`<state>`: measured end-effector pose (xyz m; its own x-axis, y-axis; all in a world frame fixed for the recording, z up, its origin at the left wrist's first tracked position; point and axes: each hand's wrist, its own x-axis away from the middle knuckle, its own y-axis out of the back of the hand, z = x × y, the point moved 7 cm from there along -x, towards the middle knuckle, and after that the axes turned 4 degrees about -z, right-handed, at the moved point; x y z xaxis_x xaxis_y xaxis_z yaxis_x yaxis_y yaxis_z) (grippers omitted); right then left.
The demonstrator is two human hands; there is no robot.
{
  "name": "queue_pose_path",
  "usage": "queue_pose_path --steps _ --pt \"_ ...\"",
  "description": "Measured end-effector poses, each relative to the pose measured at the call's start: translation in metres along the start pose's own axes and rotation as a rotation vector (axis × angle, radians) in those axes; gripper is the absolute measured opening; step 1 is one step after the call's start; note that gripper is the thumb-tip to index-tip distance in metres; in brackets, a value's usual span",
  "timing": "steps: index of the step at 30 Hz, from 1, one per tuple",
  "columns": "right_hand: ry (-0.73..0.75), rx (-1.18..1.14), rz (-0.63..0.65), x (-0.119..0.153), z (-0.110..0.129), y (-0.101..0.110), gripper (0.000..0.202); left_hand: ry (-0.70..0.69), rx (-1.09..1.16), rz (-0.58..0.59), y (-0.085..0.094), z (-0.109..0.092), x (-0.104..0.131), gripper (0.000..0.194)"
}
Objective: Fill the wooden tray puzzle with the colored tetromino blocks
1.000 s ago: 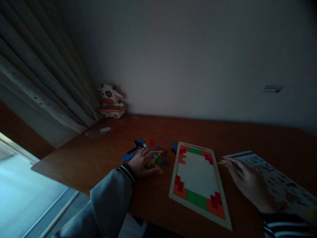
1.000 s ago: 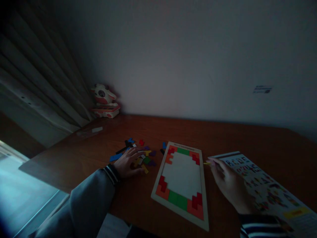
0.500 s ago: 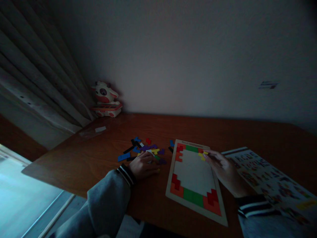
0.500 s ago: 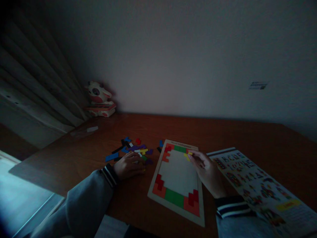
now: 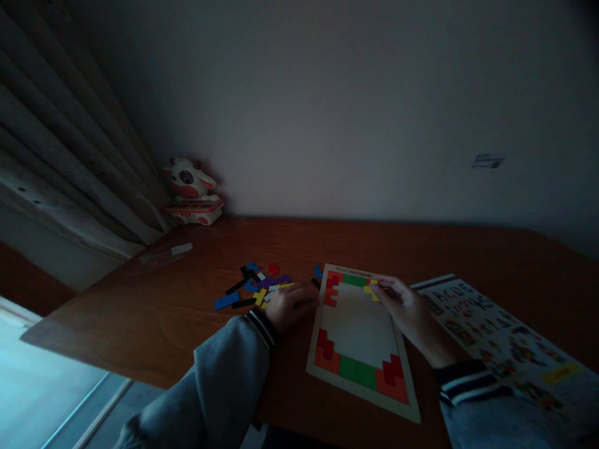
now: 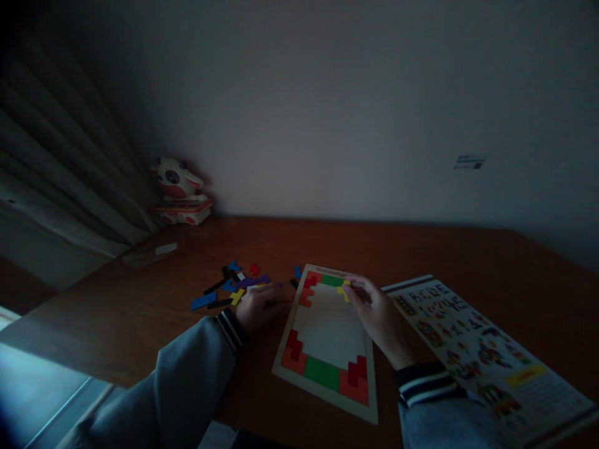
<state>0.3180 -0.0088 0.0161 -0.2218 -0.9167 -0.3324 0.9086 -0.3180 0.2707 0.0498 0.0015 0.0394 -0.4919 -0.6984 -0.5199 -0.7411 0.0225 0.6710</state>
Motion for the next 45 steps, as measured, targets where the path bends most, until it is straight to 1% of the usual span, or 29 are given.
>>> queue_pose_path --steps 4,6,8,10,13,16,18,22,25,30,32,35,36,38,41,43,45 --pt "0.009 0.032 0.061 -0.016 0.005 -0.019 0.033 0.147 0.080 -0.167 -0.008 0.011 -0.021 0.025" --pt "0.013 0.020 0.066 -0.018 0.011 -0.026 0.031 0.234 0.199 -0.230 -0.011 0.021 -0.025 0.029" --pt "-0.006 -0.027 0.087 -0.014 0.017 -0.031 0.031 0.312 0.348 -0.253 -0.016 0.028 -0.024 0.033" --pt "-0.047 -0.093 0.146 -0.005 0.023 -0.037 0.032 0.376 0.468 -0.237 -0.020 0.028 -0.021 0.036" --pt "-0.102 -0.152 0.232 0.008 0.027 -0.044 0.032 0.437 0.597 -0.179 -0.028 0.018 -0.016 0.036" --pt "-0.141 -0.184 0.256 0.015 0.026 -0.045 0.030 0.454 0.699 -0.147 -0.034 0.003 -0.013 0.038" --pt "-0.163 -0.219 0.261 0.017 0.025 -0.045 0.029 0.481 0.755 -0.115 -0.039 -0.003 -0.012 0.040" --pt "-0.181 -0.258 0.329 0.020 0.028 -0.051 0.026 0.530 0.797 -0.067 -0.044 -0.007 -0.011 0.043" --pt "-0.183 -0.264 0.374 0.023 0.029 -0.056 0.028 0.496 0.766 -0.055 -0.042 -0.009 -0.012 0.045" --pt "-0.128 -0.211 0.352 0.024 0.028 -0.057 0.032 0.356 0.700 -0.040 -0.038 -0.016 -0.015 0.043" --pt "-0.124 -0.178 0.333 0.023 0.027 -0.055 0.032 0.366 0.721 -0.030 -0.040 -0.016 -0.014 0.043" --pt "-0.166 -0.160 0.251 0.020 0.024 -0.045 0.030 0.463 0.815 -0.031 -0.046 -0.012 -0.011 0.049" --pt "-0.184 -0.161 0.198 0.018 0.022 -0.040 0.031 0.492 0.847 -0.060 -0.046 -0.010 -0.010 0.052" --pt "-0.219 -0.183 0.053 0.013 0.016 -0.028 0.034 0.513 0.895 -0.175 -0.039 -0.005 -0.011 0.052" --pt "-0.269 -0.331 -0.190 0.007 0.003 -0.008 0.039 0.499 0.952 -0.454 -0.015 0.006 -0.012 0.045" --pt "-0.301 -0.491 -0.316 0.004 -0.006 0.002 0.038 0.506 1.010 -0.647 0.004 0.017 -0.010 0.042" --pt "-0.321 -0.611 -0.425 0.000 -0.015 0.013 0.036 0.534 1.118 -0.818 0.022 0.031 -0.007 0.042"
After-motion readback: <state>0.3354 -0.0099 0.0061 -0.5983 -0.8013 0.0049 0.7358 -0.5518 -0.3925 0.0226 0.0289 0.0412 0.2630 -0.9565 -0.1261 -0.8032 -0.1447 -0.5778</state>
